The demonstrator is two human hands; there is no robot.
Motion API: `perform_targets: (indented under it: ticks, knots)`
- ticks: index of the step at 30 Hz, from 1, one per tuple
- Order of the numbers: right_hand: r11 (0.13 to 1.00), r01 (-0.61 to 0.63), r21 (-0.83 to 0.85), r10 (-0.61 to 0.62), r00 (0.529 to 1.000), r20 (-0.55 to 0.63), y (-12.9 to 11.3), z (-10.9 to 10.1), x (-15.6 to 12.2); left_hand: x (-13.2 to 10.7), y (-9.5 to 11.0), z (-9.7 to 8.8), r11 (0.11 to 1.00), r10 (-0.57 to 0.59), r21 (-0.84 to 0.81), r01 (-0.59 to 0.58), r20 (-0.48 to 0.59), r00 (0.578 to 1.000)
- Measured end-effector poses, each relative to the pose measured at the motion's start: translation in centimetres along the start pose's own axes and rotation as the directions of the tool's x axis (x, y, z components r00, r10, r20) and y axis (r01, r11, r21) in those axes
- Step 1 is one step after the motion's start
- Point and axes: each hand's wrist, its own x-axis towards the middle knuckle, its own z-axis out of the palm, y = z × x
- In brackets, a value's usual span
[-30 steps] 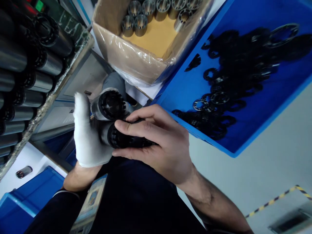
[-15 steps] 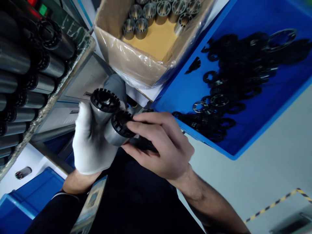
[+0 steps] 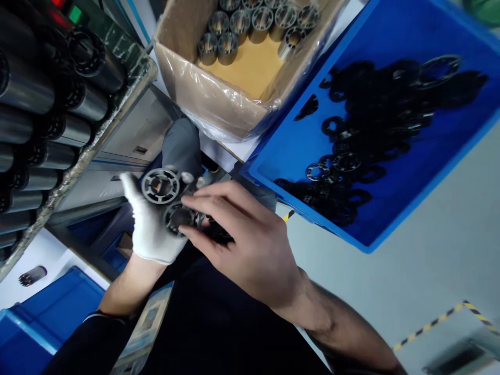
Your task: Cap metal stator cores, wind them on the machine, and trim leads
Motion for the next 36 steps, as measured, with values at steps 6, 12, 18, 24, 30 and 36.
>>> perform_targets:
  ticks: [6,12,18,24,30,36]
  knots:
    - [0.991,0.017,0.136,-0.006,0.997,-0.080,-1.0,-0.1,-0.7,-1.9,-2.2,-2.0,0.947,-0.245,-0.203,0.248,0.042,0.969]
    - [0.940,0.252,0.228,-0.228,0.965,-0.128,-2.2,0.1,-0.2,-6.8,-2.5,-3.1,0.982,0.109,-0.150,-0.112,-0.025,0.994]
    - [0.921,0.339,0.192,-0.336,0.941,-0.047,-4.0,0.2,-0.8,-10.8,-3.4,-4.4,0.943,0.317,-0.097,-0.318,-0.020,0.948]
    - [0.881,0.314,0.355,-0.381,0.914,0.136,-4.9,0.1,-2.6,-12.7,-4.9,-5.8,0.811,0.585,0.035,-0.585,-0.021,0.810]
    - [0.888,0.273,0.370,-0.393,0.868,0.304,-5.9,-0.2,-2.9,-14.5,-5.8,-6.2,0.783,0.619,-0.026,-0.621,-0.065,0.783]
    - [0.849,0.303,0.433,-0.476,0.793,0.379,-6.4,0.9,-2.3,-15.5,-6.1,-7.0,0.726,0.677,-0.021,-0.687,-0.148,0.721]
